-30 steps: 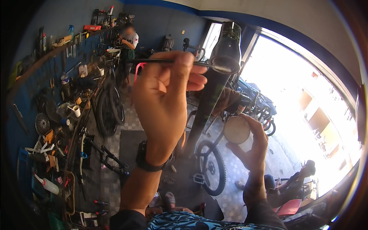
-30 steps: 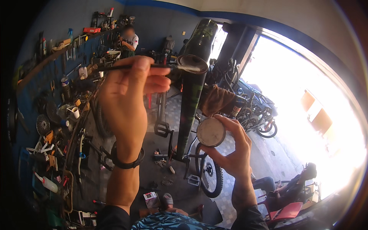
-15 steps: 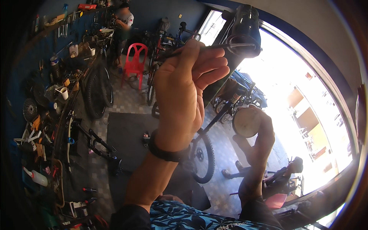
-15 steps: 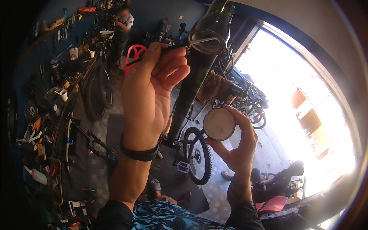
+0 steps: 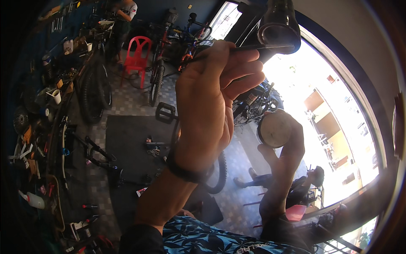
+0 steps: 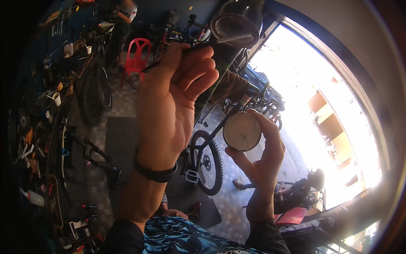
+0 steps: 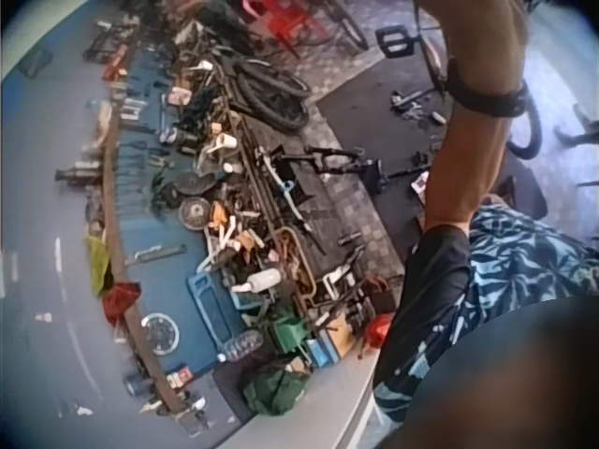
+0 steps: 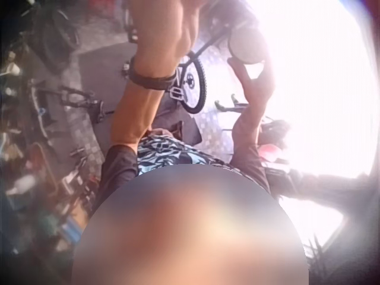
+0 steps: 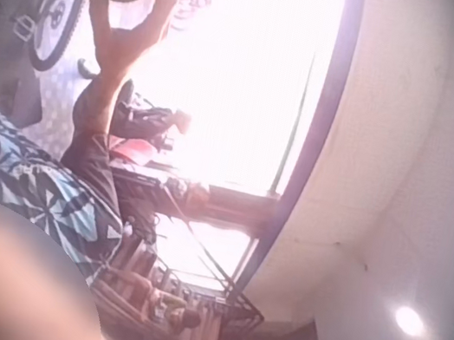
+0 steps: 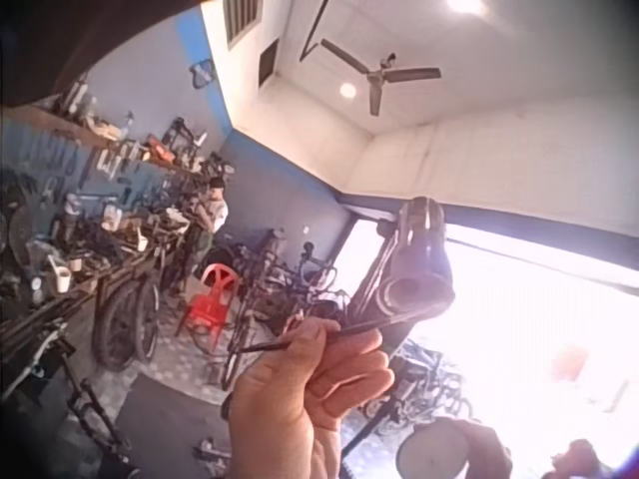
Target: The person applies grease to the inside of a bicycle head tube using a brush, then inserts the fork steerer tube and installs the handlebar stem and spacers. The person tightens the stem bolts with an Allen key and adjusts the handlebar position.
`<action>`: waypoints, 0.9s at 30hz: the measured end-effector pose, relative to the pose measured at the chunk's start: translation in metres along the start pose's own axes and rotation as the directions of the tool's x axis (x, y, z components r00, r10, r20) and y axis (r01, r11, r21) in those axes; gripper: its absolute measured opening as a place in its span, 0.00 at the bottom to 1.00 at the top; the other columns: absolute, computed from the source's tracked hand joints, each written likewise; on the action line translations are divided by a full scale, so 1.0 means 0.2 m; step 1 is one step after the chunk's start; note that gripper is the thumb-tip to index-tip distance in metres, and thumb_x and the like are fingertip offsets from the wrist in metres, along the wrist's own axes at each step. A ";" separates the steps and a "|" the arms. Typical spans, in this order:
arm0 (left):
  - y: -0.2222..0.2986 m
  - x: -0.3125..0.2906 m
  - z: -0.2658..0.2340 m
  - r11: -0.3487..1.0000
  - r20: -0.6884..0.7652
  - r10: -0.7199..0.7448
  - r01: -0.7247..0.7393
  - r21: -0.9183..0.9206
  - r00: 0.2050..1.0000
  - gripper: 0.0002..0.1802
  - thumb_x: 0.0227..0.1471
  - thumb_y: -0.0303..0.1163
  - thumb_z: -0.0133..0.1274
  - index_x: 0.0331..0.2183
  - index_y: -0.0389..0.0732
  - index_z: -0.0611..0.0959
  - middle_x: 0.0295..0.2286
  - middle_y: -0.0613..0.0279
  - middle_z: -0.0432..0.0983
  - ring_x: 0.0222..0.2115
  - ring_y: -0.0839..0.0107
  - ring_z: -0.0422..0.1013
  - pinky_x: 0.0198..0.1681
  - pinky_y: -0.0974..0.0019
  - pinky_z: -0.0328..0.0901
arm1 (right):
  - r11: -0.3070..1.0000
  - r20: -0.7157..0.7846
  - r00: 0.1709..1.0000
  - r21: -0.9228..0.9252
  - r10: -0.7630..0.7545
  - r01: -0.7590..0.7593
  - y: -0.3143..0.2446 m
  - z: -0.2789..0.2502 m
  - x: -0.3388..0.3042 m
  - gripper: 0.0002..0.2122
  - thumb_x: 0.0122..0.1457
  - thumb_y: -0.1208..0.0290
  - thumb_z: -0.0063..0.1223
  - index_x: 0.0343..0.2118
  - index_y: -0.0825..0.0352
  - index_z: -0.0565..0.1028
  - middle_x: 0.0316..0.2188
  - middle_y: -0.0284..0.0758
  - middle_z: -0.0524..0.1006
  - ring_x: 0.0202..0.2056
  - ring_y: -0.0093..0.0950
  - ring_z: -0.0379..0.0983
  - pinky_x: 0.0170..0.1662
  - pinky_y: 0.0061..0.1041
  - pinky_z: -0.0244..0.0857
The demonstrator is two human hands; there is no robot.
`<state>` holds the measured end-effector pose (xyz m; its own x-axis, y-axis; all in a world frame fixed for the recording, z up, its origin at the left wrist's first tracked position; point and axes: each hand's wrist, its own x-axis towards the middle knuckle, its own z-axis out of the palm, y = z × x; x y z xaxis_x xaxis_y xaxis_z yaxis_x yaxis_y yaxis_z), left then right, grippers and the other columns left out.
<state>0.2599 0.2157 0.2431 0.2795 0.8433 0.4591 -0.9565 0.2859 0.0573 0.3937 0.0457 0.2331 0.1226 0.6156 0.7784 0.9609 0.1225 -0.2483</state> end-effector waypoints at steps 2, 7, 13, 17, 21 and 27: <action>-0.01 0.00 -0.01 0.999 -0.008 0.033 -0.033 -0.030 0.999 0.15 0.69 0.38 0.54 0.42 0.33 0.82 0.35 0.50 0.86 0.34 0.65 0.84 0.41 0.60 0.81 | 1.000 0.001 1.000 -0.011 0.003 -0.003 0.00 0.00 0.00 0.38 0.39 0.74 0.80 0.58 0.68 0.74 0.54 0.41 0.80 0.56 0.35 0.78 0.61 0.36 0.68; -0.06 -0.01 -0.03 1.000 -0.015 0.005 -0.005 -0.027 1.000 0.14 0.69 0.36 0.54 0.43 0.34 0.81 0.35 0.49 0.86 0.34 0.64 0.84 0.40 0.60 0.81 | 0.997 0.009 1.000 -0.078 0.003 -0.002 0.00 0.00 0.01 0.39 0.39 0.73 0.80 0.59 0.68 0.74 0.54 0.41 0.80 0.55 0.35 0.78 0.60 0.36 0.69; -0.03 -0.01 -0.04 0.954 0.036 0.156 -0.160 0.253 0.987 0.17 0.69 0.39 0.53 0.48 0.34 0.79 0.41 0.46 0.85 0.41 0.60 0.83 0.47 0.58 0.79 | 0.996 0.014 1.000 -0.083 -0.027 0.028 0.00 0.00 0.03 0.39 0.39 0.72 0.81 0.59 0.67 0.74 0.54 0.40 0.80 0.55 0.35 0.78 0.60 0.35 0.69; -0.01 -0.02 0.00 0.970 0.073 0.191 -0.200 0.136 0.979 0.17 0.70 0.38 0.51 0.49 0.33 0.78 0.40 0.44 0.85 0.38 0.59 0.84 0.45 0.57 0.80 | 0.997 -0.005 0.999 -0.067 -0.048 0.048 0.01 0.03 0.04 0.39 0.40 0.72 0.80 0.60 0.67 0.74 0.54 0.40 0.80 0.56 0.35 0.77 0.60 0.35 0.69; 0.18 -0.16 -0.07 0.871 0.253 0.198 -0.288 0.397 0.947 0.17 0.70 0.36 0.49 0.50 0.31 0.77 0.40 0.40 0.84 0.34 0.58 0.84 0.39 0.57 0.81 | 1.000 -0.051 0.998 -0.004 -0.022 0.022 0.02 0.06 0.07 0.39 0.42 0.72 0.79 0.61 0.67 0.73 0.54 0.40 0.79 0.56 0.35 0.77 0.60 0.34 0.68; 0.37 -0.28 -0.16 0.453 0.624 0.051 -0.575 0.682 0.780 0.11 0.63 0.24 0.56 0.45 0.28 0.81 0.38 0.37 0.83 0.34 0.59 0.84 0.36 0.64 0.81 | 0.985 -0.033 0.994 0.137 -0.102 0.106 0.00 0.08 0.08 0.37 0.44 0.73 0.78 0.60 0.70 0.73 0.53 0.41 0.79 0.55 0.33 0.78 0.58 0.33 0.70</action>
<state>0.1762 0.2047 0.1938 0.1174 0.3885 0.9139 -0.6504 -0.6653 0.3664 0.3911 0.0670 0.2361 0.0322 0.5737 0.8185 0.9255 0.2921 -0.2412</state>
